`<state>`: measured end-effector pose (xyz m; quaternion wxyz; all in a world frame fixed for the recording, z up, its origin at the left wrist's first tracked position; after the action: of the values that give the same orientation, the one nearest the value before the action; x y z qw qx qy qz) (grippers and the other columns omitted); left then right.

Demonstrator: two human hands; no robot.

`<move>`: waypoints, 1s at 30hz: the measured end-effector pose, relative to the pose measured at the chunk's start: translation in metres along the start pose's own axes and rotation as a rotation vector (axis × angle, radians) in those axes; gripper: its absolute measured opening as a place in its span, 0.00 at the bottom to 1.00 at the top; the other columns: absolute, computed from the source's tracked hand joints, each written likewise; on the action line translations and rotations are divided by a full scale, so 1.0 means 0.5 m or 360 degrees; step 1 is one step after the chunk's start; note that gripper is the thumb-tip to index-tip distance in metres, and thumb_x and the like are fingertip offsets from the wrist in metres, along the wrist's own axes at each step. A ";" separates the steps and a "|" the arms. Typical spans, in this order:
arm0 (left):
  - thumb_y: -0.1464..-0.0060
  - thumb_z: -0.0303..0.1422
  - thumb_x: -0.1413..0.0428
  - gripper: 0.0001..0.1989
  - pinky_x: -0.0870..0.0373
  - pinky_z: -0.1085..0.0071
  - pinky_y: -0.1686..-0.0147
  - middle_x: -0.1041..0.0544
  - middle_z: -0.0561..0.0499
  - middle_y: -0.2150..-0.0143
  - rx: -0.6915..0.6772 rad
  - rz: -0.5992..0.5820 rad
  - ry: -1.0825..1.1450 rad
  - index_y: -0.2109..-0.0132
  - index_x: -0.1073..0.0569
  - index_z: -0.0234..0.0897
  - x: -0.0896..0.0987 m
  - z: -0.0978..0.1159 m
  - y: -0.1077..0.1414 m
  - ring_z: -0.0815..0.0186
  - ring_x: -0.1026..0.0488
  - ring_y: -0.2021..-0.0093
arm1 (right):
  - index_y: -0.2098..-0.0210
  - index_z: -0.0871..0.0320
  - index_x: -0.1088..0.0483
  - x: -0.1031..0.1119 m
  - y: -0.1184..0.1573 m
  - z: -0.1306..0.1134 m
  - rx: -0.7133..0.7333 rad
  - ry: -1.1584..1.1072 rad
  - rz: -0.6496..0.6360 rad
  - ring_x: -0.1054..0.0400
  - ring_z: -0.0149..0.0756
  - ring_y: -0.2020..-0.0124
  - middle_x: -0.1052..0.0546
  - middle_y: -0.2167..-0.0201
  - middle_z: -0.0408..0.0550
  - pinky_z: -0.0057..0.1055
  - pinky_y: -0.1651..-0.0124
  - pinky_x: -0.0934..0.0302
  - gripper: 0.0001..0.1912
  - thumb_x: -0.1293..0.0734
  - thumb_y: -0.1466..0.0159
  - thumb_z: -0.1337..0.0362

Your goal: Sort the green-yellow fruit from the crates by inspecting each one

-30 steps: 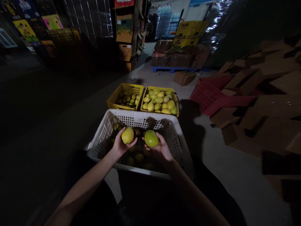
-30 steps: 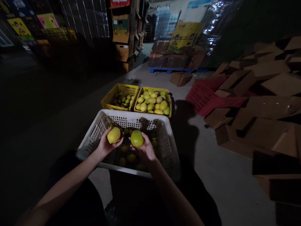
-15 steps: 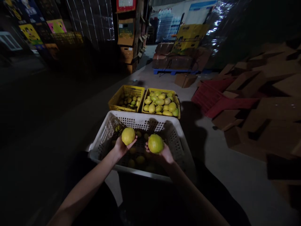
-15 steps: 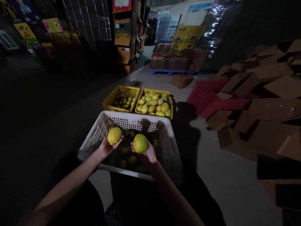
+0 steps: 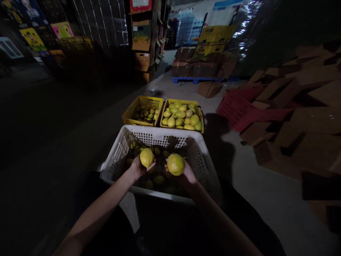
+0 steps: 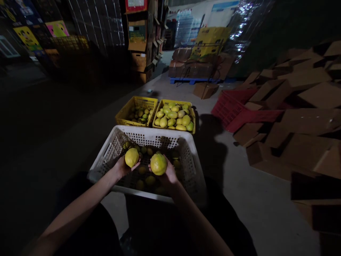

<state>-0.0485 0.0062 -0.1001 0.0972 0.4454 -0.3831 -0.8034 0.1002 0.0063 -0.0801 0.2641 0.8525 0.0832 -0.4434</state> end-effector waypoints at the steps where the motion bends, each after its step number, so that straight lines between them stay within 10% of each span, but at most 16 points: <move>1: 0.40 0.34 0.55 0.16 0.24 0.62 0.72 0.23 0.45 0.71 0.0033 -0.0008 -0.0030 0.51 0.29 0.32 -0.001 -0.003 0.000 0.60 0.24 0.72 | 0.60 0.56 0.28 0.001 0.000 0.001 -0.0008 -0.0007 0.0044 0.26 0.41 0.72 0.21 0.71 0.49 0.40 0.70 0.30 0.14 0.39 0.37 0.55; 16: 0.41 0.35 0.55 0.15 0.24 0.59 0.66 0.24 0.46 0.70 -0.0054 -0.0176 0.0084 0.55 0.29 0.33 -0.016 0.012 0.001 0.61 0.25 0.69 | 0.71 0.58 0.30 0.061 0.020 0.009 -0.0065 -0.0200 0.0579 0.28 0.39 0.76 0.22 0.78 0.51 0.35 0.74 0.32 0.19 0.48 0.35 0.58; 30: 0.38 0.43 0.54 0.18 0.23 0.70 0.70 0.23 0.47 0.68 -0.0132 -0.0132 0.0125 0.57 0.29 0.33 -0.021 0.028 0.005 0.65 0.24 0.68 | 0.59 0.61 0.31 0.029 0.017 0.012 -0.0249 -0.0391 0.0265 0.26 0.40 0.65 0.21 0.68 0.56 0.31 0.71 0.30 0.19 0.45 0.34 0.52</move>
<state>-0.0539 0.0171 -0.0871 0.0970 0.4877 -0.3265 -0.8038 0.1076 -0.0053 -0.0914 0.3737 0.7727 0.0137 -0.5130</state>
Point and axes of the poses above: each hand's wrist, its own y-axis away from the middle knuckle, its own x-axis out of the back of the hand, z = x × y, the point moved 7 cm from there along -y, towards the middle knuckle
